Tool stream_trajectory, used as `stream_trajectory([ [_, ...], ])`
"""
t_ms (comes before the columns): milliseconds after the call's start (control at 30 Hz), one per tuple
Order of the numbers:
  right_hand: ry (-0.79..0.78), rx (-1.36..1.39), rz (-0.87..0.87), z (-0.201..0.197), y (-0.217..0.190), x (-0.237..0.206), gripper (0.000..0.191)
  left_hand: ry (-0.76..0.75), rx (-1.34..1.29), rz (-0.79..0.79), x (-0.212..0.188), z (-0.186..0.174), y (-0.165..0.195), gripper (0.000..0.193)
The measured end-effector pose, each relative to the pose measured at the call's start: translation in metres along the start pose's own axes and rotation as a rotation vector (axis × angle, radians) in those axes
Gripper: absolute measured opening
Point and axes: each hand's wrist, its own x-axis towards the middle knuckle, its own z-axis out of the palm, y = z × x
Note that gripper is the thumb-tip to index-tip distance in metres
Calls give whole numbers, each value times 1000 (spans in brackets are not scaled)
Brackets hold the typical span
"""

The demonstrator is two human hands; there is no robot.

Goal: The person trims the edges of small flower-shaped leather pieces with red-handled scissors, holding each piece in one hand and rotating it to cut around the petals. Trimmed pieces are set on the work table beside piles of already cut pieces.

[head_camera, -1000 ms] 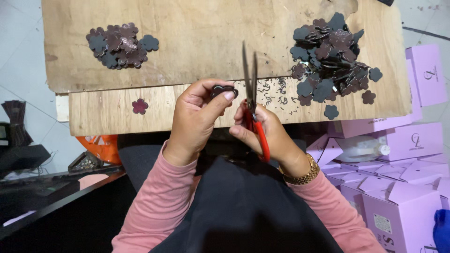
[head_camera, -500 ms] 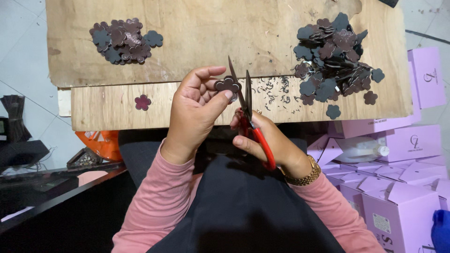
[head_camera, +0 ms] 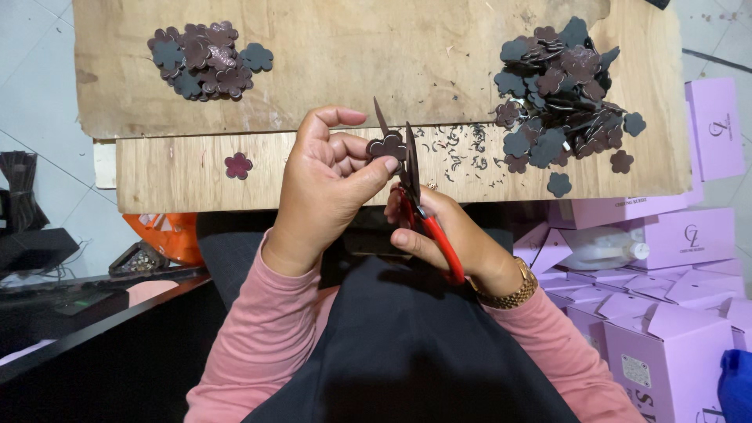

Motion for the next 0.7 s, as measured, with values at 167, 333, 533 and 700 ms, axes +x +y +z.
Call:
stream_trajectory([
  [167,7,-84,-20,-2,1,-1,35,-14,10,-12,-2,-1,3,50],
  [333,35,-121,27,-2,3,0,30,-22,31,-2,-2,-2,2,50],
  [533,71,58,132,1,8,1,24,-66,-118,-4,2,-5,-9,43],
  [700,121,59,-17,1,17,2,23,-69,-167,-49,6,-2,-26,19],
])
